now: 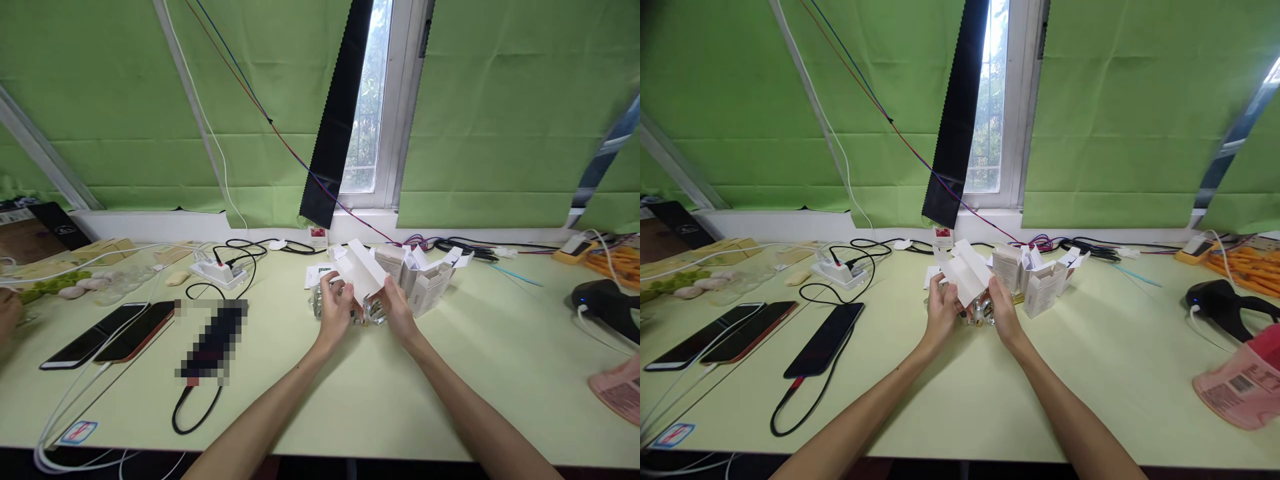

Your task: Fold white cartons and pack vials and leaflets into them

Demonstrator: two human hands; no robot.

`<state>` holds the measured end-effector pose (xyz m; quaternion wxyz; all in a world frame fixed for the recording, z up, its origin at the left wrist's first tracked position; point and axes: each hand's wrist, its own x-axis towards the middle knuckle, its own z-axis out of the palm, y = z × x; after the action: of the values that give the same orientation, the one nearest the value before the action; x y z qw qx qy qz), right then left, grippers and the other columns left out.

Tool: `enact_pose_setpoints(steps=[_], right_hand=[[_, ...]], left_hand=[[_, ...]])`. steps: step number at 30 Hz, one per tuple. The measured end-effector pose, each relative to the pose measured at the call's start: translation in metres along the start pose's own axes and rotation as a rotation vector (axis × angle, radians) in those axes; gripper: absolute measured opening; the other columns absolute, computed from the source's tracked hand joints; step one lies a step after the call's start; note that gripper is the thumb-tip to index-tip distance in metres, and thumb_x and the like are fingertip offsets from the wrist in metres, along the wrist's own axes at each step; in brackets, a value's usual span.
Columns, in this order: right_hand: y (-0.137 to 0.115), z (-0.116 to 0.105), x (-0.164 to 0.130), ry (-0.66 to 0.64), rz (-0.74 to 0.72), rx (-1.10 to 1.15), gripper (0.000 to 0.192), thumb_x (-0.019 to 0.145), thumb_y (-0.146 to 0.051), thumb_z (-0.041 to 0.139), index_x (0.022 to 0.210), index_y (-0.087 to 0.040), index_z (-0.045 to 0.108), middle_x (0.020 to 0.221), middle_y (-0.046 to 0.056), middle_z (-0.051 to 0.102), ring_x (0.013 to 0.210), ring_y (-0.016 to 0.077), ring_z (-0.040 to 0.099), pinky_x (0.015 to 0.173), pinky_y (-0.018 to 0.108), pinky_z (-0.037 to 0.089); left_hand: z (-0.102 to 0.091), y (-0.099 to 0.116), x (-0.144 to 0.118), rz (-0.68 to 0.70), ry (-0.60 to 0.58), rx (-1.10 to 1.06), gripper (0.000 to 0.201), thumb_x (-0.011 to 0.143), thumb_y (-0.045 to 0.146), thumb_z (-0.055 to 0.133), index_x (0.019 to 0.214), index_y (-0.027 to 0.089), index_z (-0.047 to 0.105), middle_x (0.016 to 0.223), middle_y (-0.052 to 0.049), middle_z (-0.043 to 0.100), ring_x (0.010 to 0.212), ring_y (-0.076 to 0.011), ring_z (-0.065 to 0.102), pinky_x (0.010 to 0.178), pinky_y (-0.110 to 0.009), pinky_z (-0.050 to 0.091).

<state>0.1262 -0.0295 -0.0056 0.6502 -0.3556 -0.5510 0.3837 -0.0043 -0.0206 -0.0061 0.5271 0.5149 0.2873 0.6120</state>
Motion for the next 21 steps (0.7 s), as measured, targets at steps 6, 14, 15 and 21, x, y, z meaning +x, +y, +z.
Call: enact_pose_setpoints(steps=[6, 14, 15, 21], right_hand=[[-0.006, 0.004, -0.001, -0.057, 0.036, 0.245, 0.046, 0.095, -0.061, 0.048, 0.113, -0.022, 0.065, 0.096, 0.007, 0.070, 0.080, 0.0215, 0.066, 0.063, 0.034, 0.055], [-0.010, 0.006, -0.001, -0.062, 0.011, 0.217, 0.045, 0.095, -0.062, 0.047, 0.106, -0.023, 0.065, 0.096, 0.006, 0.070, 0.083, 0.0230, 0.066, 0.069, 0.036, 0.056], [-0.011, 0.005, -0.001, -0.060, 0.010, 0.193, 0.045, 0.095, -0.063, 0.046, 0.106, -0.023, 0.065, 0.095, 0.007, 0.070, 0.084, 0.0233, 0.066, 0.070, 0.037, 0.057], [-0.012, 0.005, -0.003, -0.075, -0.008, 0.029, 0.052, 0.097, -0.064, 0.037, 0.109, -0.023, 0.066, 0.087, 0.009, 0.068, 0.085, 0.0270, 0.066, 0.072, 0.040, 0.057]], left_hand=[[0.000, 0.002, -0.002, 0.059, -0.020, 0.042, 0.052, 0.088, 0.058, 0.061, 0.121, 0.028, 0.034, 0.096, 0.001, 0.060, 0.045, -0.0073, 0.057, 0.040, -0.023, 0.048], [0.000, 0.003, -0.003, 0.077, -0.017, 0.057, 0.054, 0.088, 0.058, 0.062, 0.122, 0.028, 0.033, 0.100, -0.001, 0.061, 0.048, -0.0073, 0.058, 0.041, -0.022, 0.049], [0.000, 0.003, -0.003, 0.075, -0.017, 0.055, 0.054, 0.088, 0.058, 0.062, 0.122, 0.028, 0.033, 0.100, -0.001, 0.061, 0.048, -0.0074, 0.058, 0.041, -0.022, 0.049], [0.003, 0.007, -0.005, 0.053, -0.004, 0.045, 0.056, 0.086, 0.059, 0.064, 0.122, 0.028, 0.034, 0.098, 0.000, 0.062, 0.046, -0.0069, 0.056, 0.042, -0.022, 0.048]])
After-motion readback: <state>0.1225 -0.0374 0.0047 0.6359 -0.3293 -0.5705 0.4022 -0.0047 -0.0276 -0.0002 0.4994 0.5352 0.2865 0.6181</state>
